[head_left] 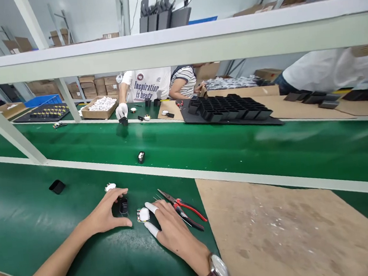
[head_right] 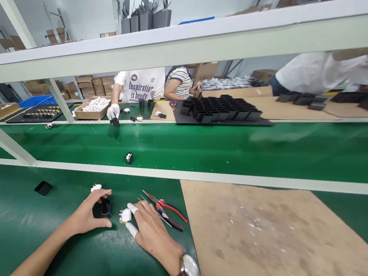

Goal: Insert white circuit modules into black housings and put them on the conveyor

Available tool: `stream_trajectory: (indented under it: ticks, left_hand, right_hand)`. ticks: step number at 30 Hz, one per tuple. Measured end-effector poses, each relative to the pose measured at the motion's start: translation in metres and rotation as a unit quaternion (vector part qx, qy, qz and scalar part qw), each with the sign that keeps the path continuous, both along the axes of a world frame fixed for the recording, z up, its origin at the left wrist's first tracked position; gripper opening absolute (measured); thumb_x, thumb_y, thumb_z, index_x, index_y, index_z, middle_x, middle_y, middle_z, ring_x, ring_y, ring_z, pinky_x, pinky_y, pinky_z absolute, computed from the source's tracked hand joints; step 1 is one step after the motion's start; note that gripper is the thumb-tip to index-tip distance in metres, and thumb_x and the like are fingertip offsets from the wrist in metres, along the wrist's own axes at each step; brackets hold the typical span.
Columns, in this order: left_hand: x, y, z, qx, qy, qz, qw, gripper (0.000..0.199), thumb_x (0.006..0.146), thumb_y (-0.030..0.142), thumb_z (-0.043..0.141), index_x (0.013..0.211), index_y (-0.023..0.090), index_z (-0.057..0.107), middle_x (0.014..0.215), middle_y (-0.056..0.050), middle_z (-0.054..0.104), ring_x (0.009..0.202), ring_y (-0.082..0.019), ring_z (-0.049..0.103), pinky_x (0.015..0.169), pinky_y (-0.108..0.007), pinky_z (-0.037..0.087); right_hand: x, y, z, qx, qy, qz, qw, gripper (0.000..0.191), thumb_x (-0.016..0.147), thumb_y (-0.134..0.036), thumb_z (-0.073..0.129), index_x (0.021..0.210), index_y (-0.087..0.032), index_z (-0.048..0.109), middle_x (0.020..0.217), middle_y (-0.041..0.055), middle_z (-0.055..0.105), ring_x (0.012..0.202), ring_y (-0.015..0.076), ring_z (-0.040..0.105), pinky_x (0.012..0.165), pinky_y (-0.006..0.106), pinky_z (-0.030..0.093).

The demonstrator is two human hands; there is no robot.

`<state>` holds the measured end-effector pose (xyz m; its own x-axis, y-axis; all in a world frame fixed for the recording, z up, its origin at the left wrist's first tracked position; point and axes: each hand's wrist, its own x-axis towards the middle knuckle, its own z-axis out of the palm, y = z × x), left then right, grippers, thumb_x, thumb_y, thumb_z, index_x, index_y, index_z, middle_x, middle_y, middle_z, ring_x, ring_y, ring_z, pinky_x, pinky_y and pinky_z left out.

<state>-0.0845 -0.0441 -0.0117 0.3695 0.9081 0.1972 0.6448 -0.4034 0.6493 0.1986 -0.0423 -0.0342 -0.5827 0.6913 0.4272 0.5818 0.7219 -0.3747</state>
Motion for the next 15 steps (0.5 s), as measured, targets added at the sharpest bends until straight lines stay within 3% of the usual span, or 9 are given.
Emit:
stream_trajectory:
  ticks: [4,10,15]
  left_hand:
    - [-0.002,-0.007,-0.004,-0.027,-0.037,-0.035,0.998,0.088,0.085,0.043,0.088,0.158,0.031,0.04,0.154,-0.013,0.055,0.143,-0.033,0.053,0.12,-0.055,0.046]
    - [0.0,-0.011,-0.004,-0.047,-0.044,-0.041,0.997,0.085,0.092,0.024,0.077,0.163,0.032,0.031,0.16,-0.012,0.049,0.149,-0.031,0.049,0.123,-0.053,0.044]
    - [0.004,-0.011,-0.013,-0.023,-0.039,-0.019,0.999,0.077,0.098,0.02,0.068,0.163,0.034,0.03,0.15,-0.009,0.058,0.139,-0.027,0.058,0.119,-0.049,0.05]
  right_hand:
    - [-0.002,-0.001,-0.001,0.005,0.013,0.006,1.0,0.05,0.097,-0.012,0.065,0.144,-0.02,0.051,0.112,0.0109,0.068,0.105,0.0316,0.065,0.087,0.052,0.062]
    - [-0.004,-0.002,-0.005,0.011,0.048,0.003,0.999,0.045,0.097,-0.01,0.059,0.141,-0.019,0.051,0.117,0.0123,0.067,0.109,0.0309,0.064,0.092,0.051,0.061]
    - [-0.004,-0.001,-0.004,0.012,0.056,0.0,0.998,0.042,0.098,-0.01,0.056,0.14,-0.019,0.052,0.124,0.0137,0.064,0.113,0.0302,0.061,0.093,0.05,0.061]
